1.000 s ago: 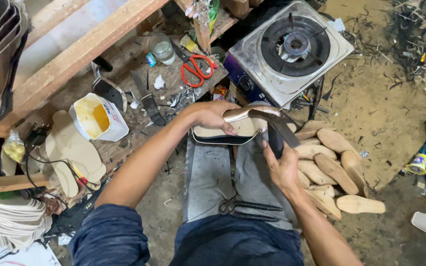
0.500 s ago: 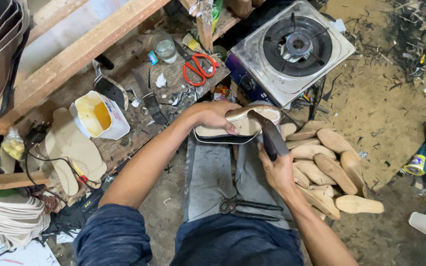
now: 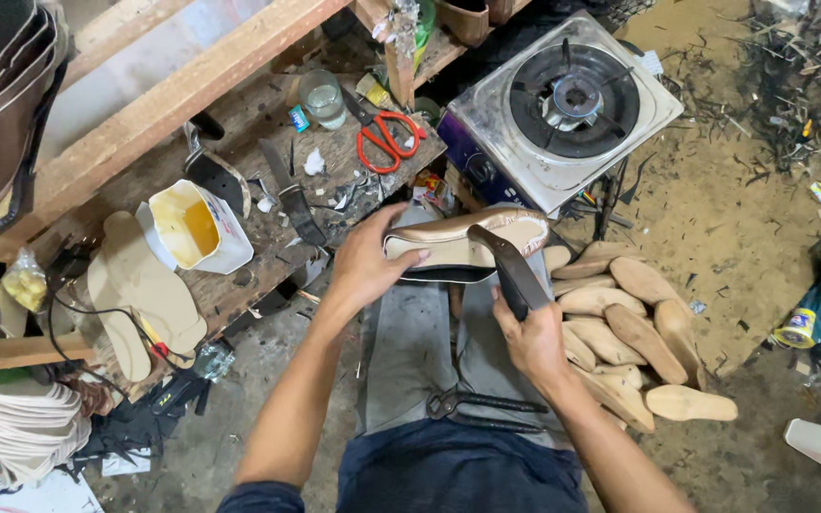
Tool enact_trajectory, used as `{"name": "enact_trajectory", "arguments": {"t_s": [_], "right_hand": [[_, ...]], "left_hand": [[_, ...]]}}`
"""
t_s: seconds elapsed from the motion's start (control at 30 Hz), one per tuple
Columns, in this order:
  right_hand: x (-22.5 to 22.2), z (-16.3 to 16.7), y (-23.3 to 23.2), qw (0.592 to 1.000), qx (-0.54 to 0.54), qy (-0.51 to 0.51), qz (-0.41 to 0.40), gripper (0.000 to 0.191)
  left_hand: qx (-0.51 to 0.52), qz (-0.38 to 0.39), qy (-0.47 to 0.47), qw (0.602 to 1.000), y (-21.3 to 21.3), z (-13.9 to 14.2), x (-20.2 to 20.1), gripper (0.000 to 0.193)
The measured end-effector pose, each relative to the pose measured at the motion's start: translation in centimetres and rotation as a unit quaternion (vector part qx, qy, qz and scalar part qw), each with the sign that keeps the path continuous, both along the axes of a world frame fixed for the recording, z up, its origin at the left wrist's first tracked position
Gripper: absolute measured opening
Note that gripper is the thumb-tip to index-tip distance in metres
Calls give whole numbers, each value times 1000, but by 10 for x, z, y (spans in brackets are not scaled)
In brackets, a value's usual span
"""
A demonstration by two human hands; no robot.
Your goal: The person uses pliers to press and shape the heel counter of a high-heeled shoe, then uses a knife to trim the sole edge. The person also handles a wooden shoe last and a black shoe upper, placing them on a nearby shelf.
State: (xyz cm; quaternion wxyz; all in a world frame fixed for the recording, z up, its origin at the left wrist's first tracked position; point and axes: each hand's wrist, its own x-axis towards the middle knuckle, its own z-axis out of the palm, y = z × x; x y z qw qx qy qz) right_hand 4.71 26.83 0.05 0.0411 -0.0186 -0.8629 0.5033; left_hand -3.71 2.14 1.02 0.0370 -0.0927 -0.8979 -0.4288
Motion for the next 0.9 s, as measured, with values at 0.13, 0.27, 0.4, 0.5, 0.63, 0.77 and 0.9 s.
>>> {"name": "enact_trajectory", "arguments": {"t_s": [0.13, 0.27, 0.4, 0.5, 0.63, 0.77, 0.9], "right_hand": [[3, -5, -10, 998, -57, 37, -16, 25], [4, -17, -26, 929, -216, 297, 47, 16], [0, -22, -29, 998, 47, 38, 34, 21], [-4, -29, -31, 971, -168, 165, 44, 19], [-4, -38, -42, 997, 48, 13, 61, 16], [-4, -38, -51, 988, -142, 55, 12, 15], [-6, -25, -52, 993, 29, 60, 96, 16]], "left_hand": [[197, 56, -72, 976, -16, -29, 10, 45], [196, 73, -68, 975, -21, -42, 10, 41], [202, 72, -79, 974, -23, -41, 9, 42], [226, 62, -64, 970, -26, -41, 7, 41], [233, 70, -81, 967, -29, -45, 5, 42], [231, 74, -86, 966, -30, -48, 3, 43], [214, 69, -87, 970, -31, -48, 4, 46]]}}
